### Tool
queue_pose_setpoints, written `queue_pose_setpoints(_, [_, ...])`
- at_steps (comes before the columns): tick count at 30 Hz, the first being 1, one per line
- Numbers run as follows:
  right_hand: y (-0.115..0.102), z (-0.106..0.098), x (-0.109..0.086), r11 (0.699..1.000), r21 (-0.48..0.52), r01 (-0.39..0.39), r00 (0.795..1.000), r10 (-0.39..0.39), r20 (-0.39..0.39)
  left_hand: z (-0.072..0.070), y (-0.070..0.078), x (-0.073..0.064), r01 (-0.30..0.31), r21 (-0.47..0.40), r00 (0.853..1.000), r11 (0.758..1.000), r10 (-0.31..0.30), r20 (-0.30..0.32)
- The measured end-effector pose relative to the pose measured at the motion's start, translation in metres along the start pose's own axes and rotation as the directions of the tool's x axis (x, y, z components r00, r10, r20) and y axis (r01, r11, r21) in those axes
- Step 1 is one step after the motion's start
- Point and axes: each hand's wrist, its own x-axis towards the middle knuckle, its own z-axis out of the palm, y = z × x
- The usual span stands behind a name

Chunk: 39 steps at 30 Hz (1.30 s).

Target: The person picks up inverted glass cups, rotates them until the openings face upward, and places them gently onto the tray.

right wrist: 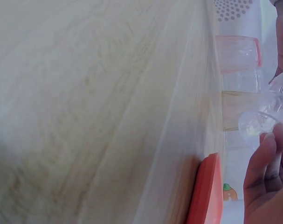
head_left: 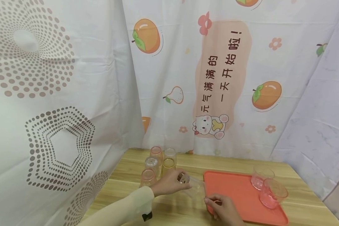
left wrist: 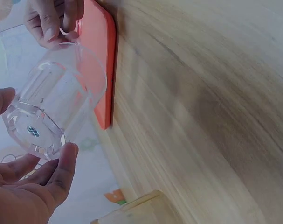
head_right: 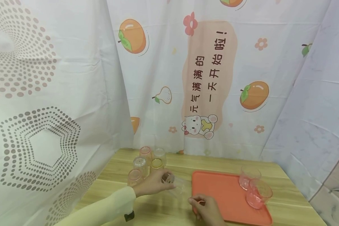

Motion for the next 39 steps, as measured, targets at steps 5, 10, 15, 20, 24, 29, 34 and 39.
queue_pose_setpoints(5, [-0.003,0.001,0.002,0.996,0.068,-0.048,0.998,0.051,-0.031,0.003,0.002,-0.001,0.011,-0.051,1.000,0.999,-0.010,0.021])
queue_pose_setpoints(10, [-0.003,-0.001,0.004,0.987,0.160,-0.033,0.999,0.037,-0.022,0.005,0.003,-0.003,0.001,-0.054,0.999,0.999,0.001,0.041])
queue_pose_setpoints(15, [-0.002,-0.004,0.003,0.973,0.227,-0.041,0.999,0.043,-0.006,0.006,0.003,-0.003,-0.040,-0.003,0.998,0.999,0.040,0.057])
queue_pose_setpoints(20, [-0.004,-0.004,0.002,0.981,0.195,-0.019,0.997,0.034,-0.071,0.008,0.001,-0.003,-0.067,0.017,0.995,0.998,0.066,0.074])
queue_pose_setpoints(24, [-0.007,-0.005,0.000,0.996,0.077,0.045,0.988,-0.033,-0.149,0.013,-0.004,-0.003,-0.082,0.123,0.994,0.989,0.072,0.086])
queue_pose_setpoints(29, [-0.011,-0.014,-0.003,0.997,-0.051,0.061,0.982,-0.069,-0.177,0.020,-0.005,-0.001,-0.104,0.245,0.992,0.964,0.082,0.099])
queue_pose_setpoints(34, [-0.013,-0.027,-0.004,0.989,-0.140,0.051,0.976,-0.079,-0.204,0.026,0.005,-0.001,-0.098,0.332,0.993,0.938,0.069,0.099])
queue_pose_setpoints(39, [-0.007,-0.033,-0.007,0.943,-0.275,0.190,0.939,-0.256,-0.229,0.037,0.003,-0.001,-0.116,0.324,0.990,0.939,0.083,0.114])
